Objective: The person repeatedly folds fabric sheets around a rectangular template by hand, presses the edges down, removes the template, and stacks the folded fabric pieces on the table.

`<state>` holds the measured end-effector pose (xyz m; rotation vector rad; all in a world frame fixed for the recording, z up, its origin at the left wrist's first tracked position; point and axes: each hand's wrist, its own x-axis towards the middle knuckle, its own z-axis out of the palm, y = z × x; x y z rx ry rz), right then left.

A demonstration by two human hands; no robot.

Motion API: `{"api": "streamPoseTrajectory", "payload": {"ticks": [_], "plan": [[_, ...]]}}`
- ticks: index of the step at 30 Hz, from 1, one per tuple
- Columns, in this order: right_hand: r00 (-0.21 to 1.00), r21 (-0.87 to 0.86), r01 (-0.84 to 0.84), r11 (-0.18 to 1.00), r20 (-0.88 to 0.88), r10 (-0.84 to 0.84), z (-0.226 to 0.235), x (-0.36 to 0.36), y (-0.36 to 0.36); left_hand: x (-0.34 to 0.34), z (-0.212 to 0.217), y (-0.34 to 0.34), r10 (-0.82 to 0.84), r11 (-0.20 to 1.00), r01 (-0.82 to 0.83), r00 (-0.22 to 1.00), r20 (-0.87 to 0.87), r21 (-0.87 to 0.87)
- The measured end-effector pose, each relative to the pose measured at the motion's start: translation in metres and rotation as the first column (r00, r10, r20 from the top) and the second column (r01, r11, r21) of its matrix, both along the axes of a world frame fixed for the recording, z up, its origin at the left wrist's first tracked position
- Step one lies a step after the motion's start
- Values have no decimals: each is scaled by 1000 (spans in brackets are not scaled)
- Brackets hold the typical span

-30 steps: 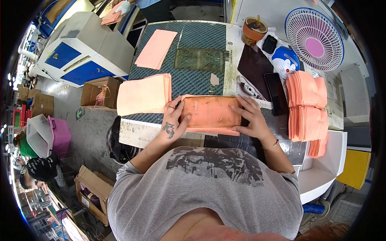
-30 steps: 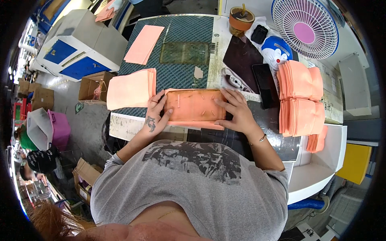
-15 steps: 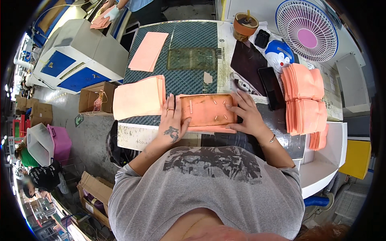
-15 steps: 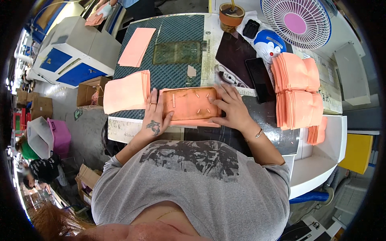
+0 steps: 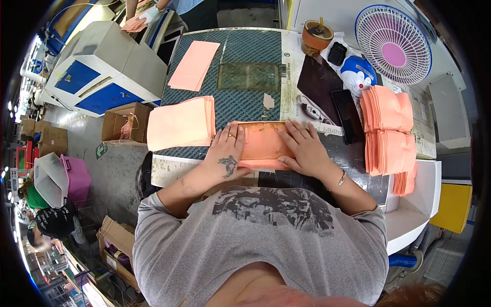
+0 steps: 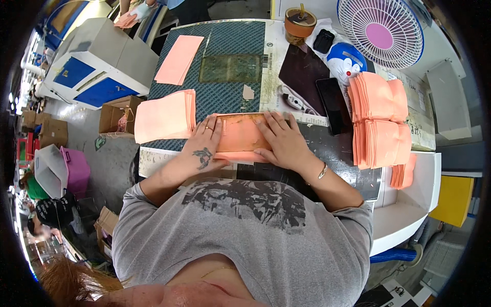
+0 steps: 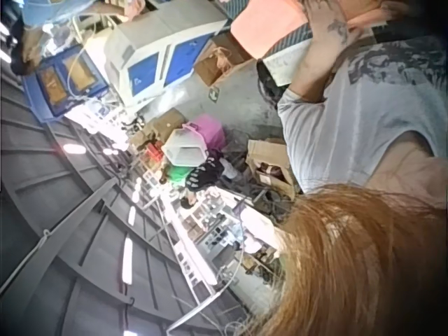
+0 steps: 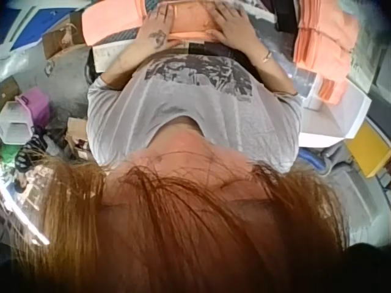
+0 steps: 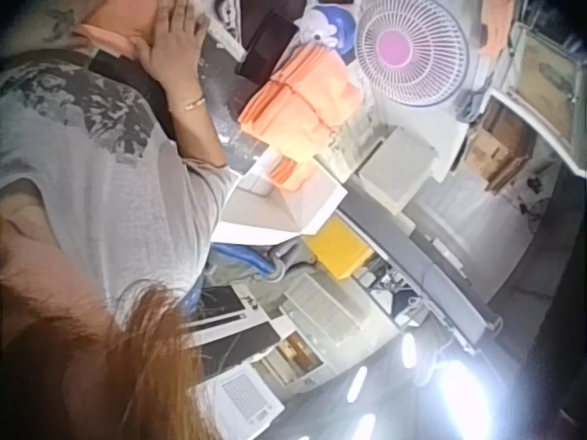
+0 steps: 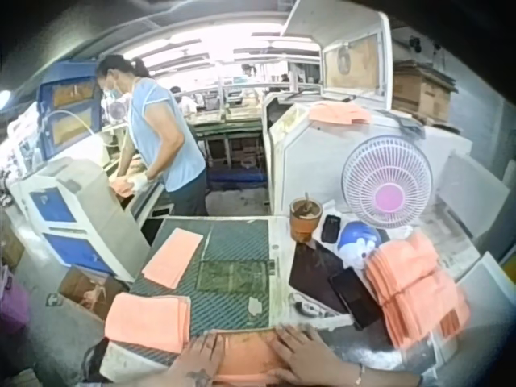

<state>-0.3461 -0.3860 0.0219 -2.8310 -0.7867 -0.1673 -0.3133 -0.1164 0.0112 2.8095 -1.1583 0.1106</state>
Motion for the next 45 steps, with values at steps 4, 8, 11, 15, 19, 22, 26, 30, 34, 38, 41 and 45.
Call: {"api": "streamPoseTrajectory", "payload": {"ticks": [4,8,11,15,19,22,26,30,34,38,41,45], "plan": [[950,414,102,905,-309,35,22,35,-12,50,42,1,-66,971,5,967,-247,-239],[955,587,209,782,-294,-34,18,77,-18,118,49,9,-85,803,-128,942,-325,-582],[970,657,240,715,-186,-154,-3,114,-21,185,29,51,198,407,-691,705,-681,-598],[992,264,118,957,20,-128,-29,153,-26,230,-5,107,552,583,-673,739,-387,-455],[985,154,159,975,46,-167,-34,170,-18,221,-3,100,487,829,-468,873,-18,-305],[988,137,146,980,29,-152,-35,177,-18,190,10,42,184,913,-280,932,-312,-297],[997,187,74,979,-27,-70,-31,183,-22,176,-6,15,218,970,-236,948,-231,-54],[992,431,-56,901,129,0,-36,177,-14,181,-17,15,306,857,-432,864,-400,-279],[969,496,-102,862,245,-27,-11,127,-21,140,5,15,194,636,-410,905,-378,-654],[963,477,-122,870,270,-13,-1,65,-41,74,12,11,-12,420,-350,921,-391,-838],[984,509,-75,857,175,-18,-6,19,-45,35,-10,10,-74,465,-359,895,-440,-809],[999,430,-4,903,35,-12,-18,-19,-44,-1,-29,11,-38,650,-165,968,-248,-742]]}}
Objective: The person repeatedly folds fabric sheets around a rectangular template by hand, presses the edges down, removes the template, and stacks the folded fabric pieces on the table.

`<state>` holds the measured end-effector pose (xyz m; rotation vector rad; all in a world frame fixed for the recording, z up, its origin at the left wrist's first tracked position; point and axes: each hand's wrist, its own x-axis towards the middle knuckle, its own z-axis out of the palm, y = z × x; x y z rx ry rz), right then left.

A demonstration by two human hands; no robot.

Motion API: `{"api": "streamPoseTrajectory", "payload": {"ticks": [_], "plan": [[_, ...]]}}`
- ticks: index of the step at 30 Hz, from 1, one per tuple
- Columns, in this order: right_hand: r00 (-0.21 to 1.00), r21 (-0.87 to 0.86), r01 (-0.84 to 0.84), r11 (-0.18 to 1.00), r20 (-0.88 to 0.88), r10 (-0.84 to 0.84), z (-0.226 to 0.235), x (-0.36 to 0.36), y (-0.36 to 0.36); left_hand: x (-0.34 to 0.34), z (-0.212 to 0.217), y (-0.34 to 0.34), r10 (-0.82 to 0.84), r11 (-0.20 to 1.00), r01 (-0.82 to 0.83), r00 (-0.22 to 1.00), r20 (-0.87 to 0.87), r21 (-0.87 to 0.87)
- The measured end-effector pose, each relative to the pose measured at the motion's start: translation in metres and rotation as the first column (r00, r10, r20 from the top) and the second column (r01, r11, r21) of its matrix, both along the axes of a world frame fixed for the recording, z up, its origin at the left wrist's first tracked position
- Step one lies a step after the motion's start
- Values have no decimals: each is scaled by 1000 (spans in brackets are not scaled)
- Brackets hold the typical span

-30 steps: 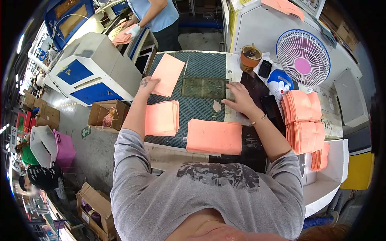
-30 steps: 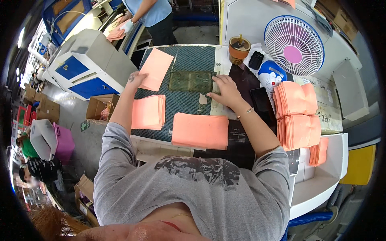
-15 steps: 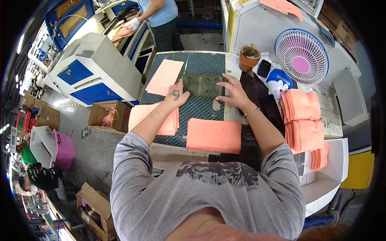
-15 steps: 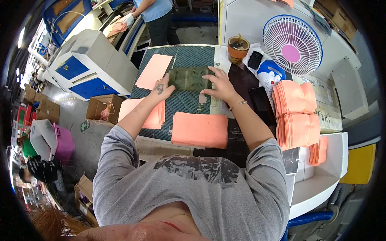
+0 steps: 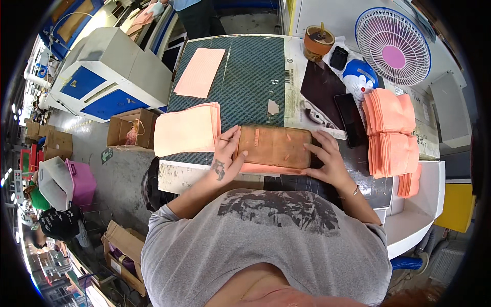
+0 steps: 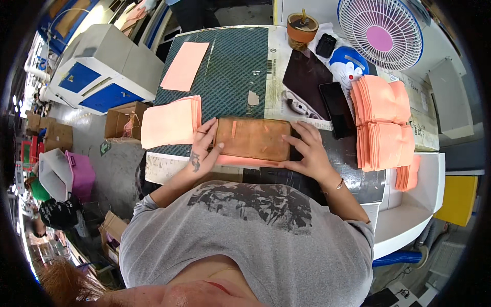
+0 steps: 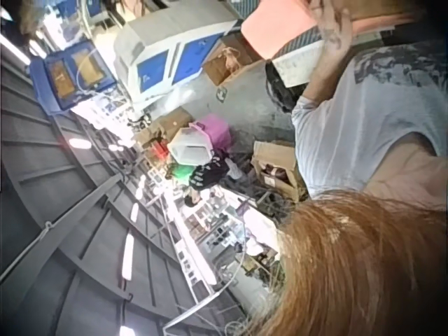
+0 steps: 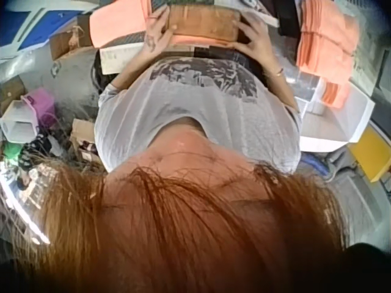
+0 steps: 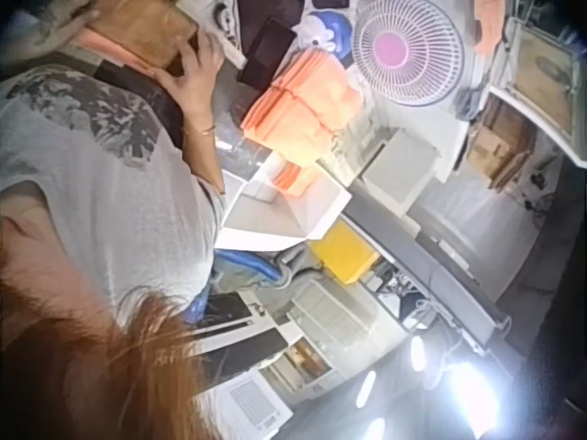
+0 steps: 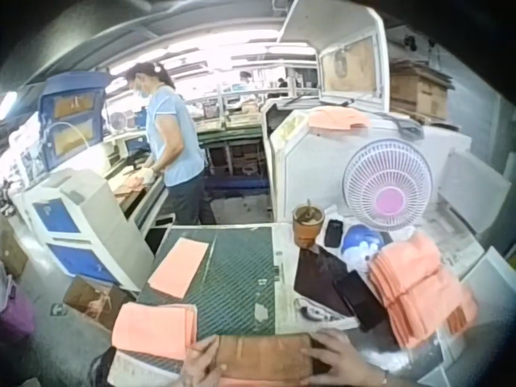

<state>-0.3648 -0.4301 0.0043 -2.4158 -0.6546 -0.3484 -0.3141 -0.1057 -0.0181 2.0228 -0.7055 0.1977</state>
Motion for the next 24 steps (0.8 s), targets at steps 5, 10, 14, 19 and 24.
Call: {"api": "streamPoseTrajectory", "payload": {"ticks": [5,10,14,19,24], "plan": [[999,9,19,1000,-40,-19,-9,-13,8,-8,-14,3,-6,991,-7,995,98,133],[998,-10,38,999,-42,-38,-9,-12,10,-7,-16,2,27,985,-37,998,60,171],[999,-26,40,999,-31,-41,-8,-11,12,-6,-17,3,26,987,-32,999,41,159],[999,-31,43,999,-29,-44,-8,-11,12,-7,-18,3,34,982,-44,998,52,185],[998,-37,49,998,-31,-51,-7,-11,12,-7,-17,2,31,964,-55,995,94,261]]}}
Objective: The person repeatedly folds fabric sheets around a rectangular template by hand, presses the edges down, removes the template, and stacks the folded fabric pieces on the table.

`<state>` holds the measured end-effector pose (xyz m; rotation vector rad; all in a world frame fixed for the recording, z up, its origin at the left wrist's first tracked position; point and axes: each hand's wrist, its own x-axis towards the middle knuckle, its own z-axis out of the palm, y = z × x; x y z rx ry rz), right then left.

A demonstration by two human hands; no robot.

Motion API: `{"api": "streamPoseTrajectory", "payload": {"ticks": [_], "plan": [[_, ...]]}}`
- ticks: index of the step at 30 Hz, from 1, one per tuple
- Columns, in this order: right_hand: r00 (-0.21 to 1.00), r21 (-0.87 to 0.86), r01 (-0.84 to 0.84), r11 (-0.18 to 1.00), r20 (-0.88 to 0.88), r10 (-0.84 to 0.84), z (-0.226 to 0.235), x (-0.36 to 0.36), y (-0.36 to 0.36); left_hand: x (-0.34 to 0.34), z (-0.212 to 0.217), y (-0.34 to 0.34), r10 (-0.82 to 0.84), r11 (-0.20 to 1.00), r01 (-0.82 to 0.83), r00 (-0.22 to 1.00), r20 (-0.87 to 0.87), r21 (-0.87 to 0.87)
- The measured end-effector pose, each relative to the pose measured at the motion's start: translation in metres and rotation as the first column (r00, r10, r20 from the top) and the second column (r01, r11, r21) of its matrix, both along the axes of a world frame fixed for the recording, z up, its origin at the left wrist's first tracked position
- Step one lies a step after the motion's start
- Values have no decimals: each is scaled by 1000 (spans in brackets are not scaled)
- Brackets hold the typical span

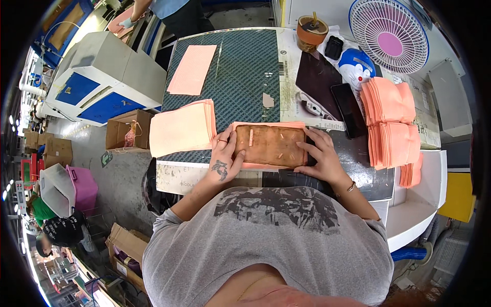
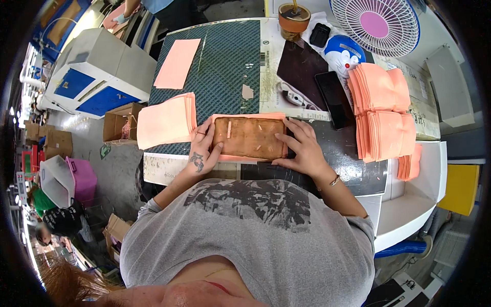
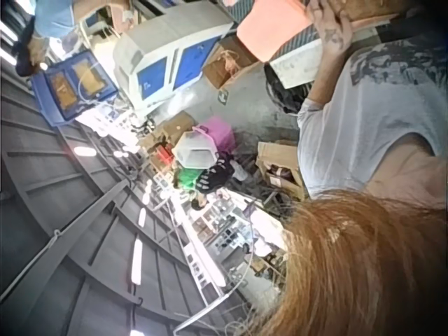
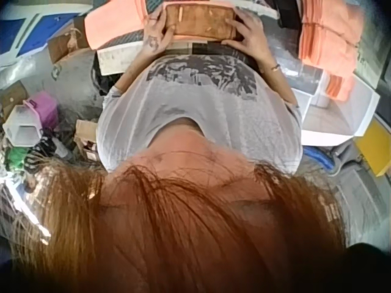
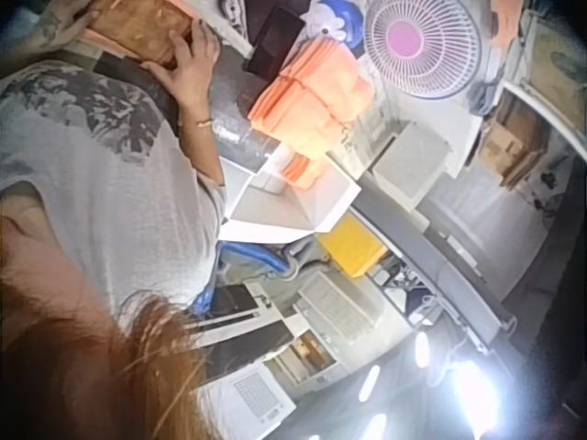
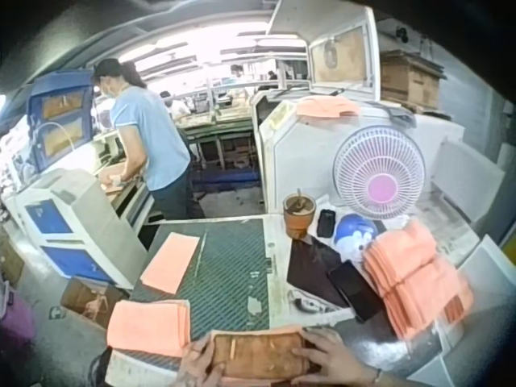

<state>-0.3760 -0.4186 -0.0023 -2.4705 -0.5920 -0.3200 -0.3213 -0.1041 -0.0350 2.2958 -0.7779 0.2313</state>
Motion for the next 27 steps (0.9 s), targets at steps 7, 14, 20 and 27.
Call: {"api": "streamPoseTrajectory", "payload": {"ticks": [7,14,20,27], "plan": [[1000,-10,9,1000,12,-9,2,0,1,0,3,-2,-1,997,-1,999,33,72],[999,-158,20,987,-21,-24,10,-1,9,4,-2,-2,-59,982,51,998,35,183],[998,-323,65,944,29,-59,6,-6,32,-1,6,-15,-146,928,89,980,133,361],[999,-454,35,890,30,-24,20,7,27,16,54,-17,-234,833,211,972,-20,512]]}}
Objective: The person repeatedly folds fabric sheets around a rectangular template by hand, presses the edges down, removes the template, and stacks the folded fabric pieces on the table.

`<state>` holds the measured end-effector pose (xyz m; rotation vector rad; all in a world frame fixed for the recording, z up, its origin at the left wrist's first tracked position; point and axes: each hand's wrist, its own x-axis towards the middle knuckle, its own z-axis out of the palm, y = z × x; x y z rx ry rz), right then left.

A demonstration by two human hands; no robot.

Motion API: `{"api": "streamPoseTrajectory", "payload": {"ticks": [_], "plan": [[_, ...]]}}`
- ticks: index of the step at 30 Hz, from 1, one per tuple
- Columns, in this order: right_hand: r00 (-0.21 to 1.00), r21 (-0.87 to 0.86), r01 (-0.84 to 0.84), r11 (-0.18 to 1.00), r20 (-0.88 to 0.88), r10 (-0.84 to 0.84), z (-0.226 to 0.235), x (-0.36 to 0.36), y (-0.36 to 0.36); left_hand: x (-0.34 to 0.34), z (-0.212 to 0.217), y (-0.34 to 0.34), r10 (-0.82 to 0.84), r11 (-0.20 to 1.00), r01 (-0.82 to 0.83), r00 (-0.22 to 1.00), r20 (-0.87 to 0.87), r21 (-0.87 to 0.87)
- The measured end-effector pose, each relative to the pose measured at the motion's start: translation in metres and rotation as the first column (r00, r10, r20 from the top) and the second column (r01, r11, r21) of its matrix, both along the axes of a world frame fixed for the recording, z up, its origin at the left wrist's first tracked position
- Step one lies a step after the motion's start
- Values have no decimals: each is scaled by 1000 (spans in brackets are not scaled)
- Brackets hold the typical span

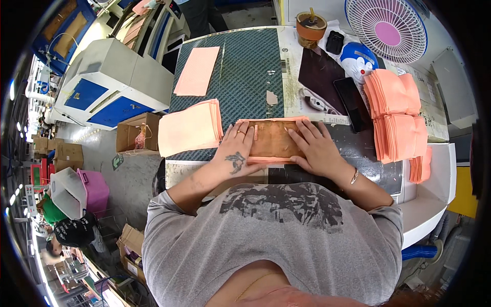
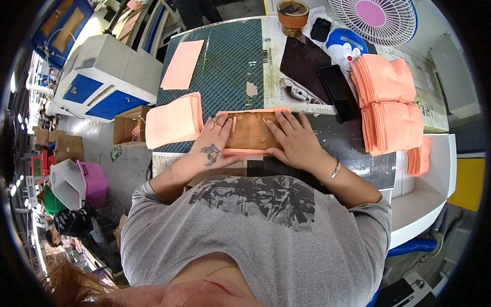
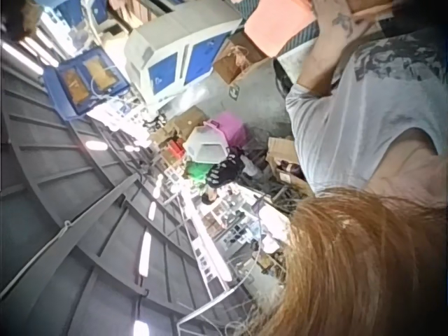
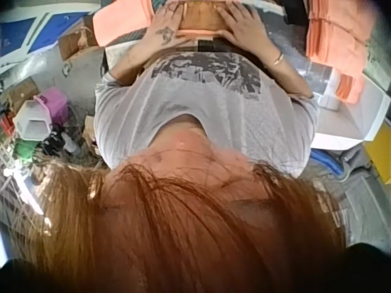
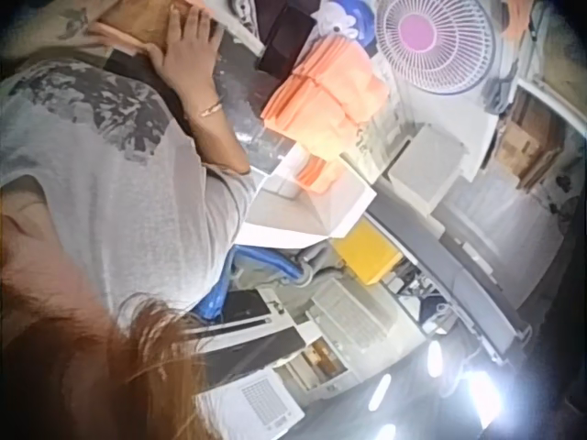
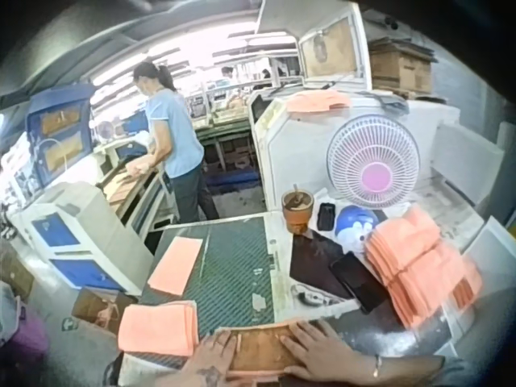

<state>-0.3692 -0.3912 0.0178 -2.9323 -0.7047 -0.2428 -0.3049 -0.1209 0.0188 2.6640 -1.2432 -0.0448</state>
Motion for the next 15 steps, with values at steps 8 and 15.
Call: {"api": "streamPoseTrajectory", "payload": {"ticks": [8,15], "plan": [[992,661,3,750,91,-84,52,2,-17,114,51,16,230,679,-611,703,-674,-406],[809,650,553,522,-568,-150,30,-139,-45,214,7,108,167,25,-859,508,-845,-511]]}}
